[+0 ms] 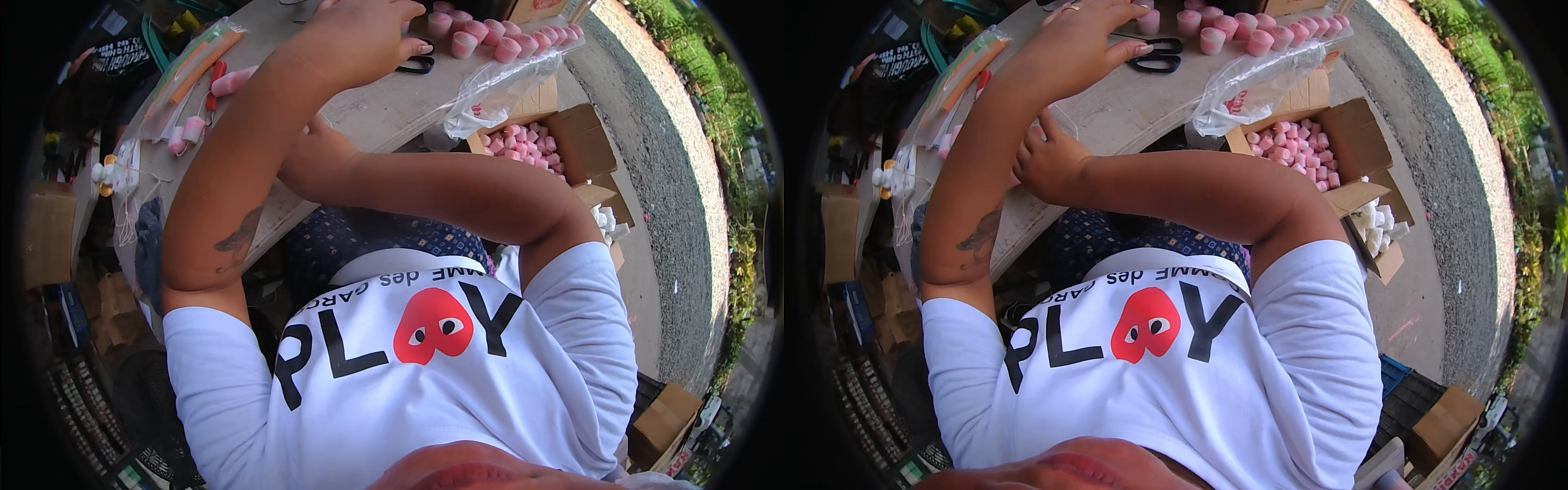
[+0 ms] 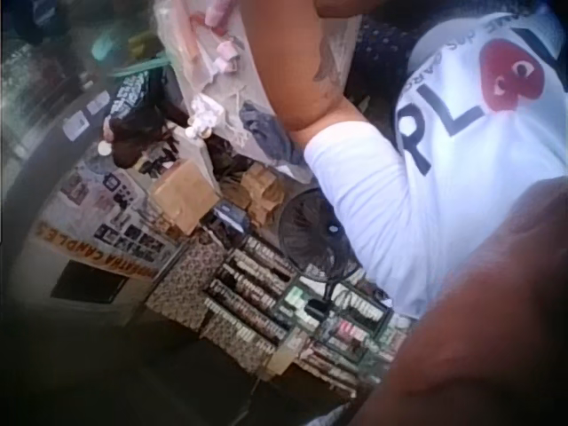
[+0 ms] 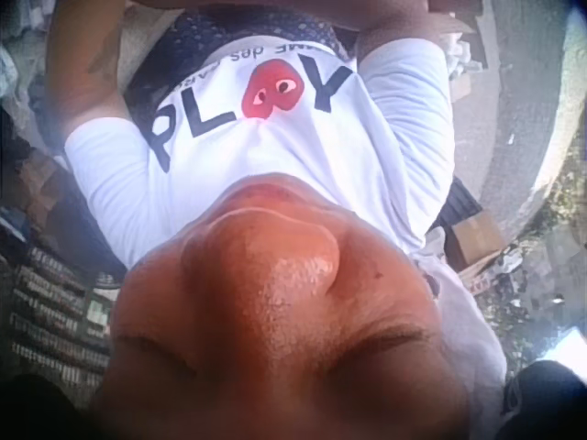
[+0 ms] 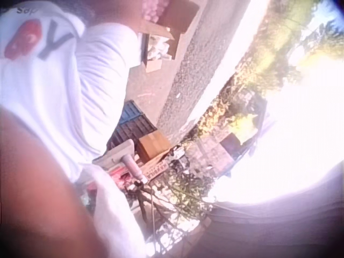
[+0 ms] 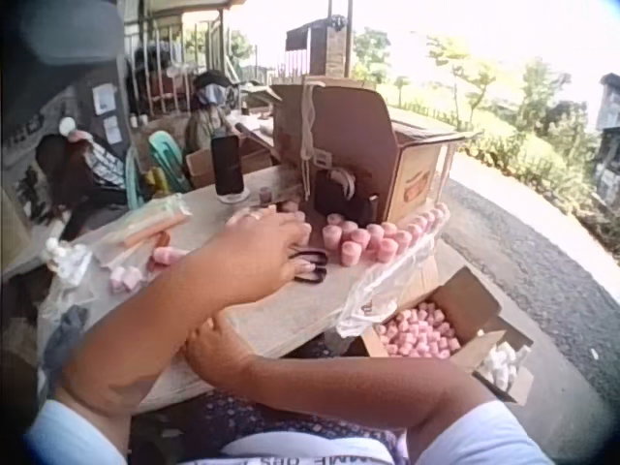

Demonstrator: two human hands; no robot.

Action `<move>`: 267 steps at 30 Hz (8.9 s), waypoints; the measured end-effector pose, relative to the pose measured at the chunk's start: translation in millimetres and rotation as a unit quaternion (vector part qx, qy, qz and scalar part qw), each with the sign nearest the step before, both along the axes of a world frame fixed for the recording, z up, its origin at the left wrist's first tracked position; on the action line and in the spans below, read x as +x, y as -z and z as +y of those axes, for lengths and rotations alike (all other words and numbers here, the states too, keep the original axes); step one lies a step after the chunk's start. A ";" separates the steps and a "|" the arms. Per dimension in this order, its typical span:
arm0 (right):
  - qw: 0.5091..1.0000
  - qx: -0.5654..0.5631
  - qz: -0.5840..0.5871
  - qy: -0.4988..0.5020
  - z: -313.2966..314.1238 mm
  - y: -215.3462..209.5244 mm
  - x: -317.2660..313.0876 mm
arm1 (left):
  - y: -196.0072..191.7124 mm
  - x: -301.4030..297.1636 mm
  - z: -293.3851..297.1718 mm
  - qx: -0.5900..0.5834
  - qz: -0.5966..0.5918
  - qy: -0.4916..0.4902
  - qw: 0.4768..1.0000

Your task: The person threads pink cylindrical foam pieces onto a thin wire, ties the wire to secure the pieces, and uses scissors to trim the excess wire. The person repeats this process to create a string of foam pieces.

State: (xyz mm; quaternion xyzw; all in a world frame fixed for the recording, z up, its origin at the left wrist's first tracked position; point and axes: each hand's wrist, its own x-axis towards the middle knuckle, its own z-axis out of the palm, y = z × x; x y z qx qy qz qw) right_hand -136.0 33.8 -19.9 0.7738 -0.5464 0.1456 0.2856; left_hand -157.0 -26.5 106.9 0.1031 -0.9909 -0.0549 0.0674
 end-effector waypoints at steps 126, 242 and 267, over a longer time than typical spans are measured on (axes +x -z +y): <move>0.639 0.112 -0.750 -0.128 93.7 -45.3 -41.1 | 111.7 119.3 25.8 0.219 0.380 0.051 0.898; 0.605 0.356 -0.707 -0.086 81.2 -42.7 -46.7 | 114.1 110.7 18.2 0.137 0.375 0.089 0.912; 0.895 0.377 -0.123 0.204 -12.6 -38.5 -173.5 | 112.3 117.8 10.0 0.161 0.425 -0.018 0.891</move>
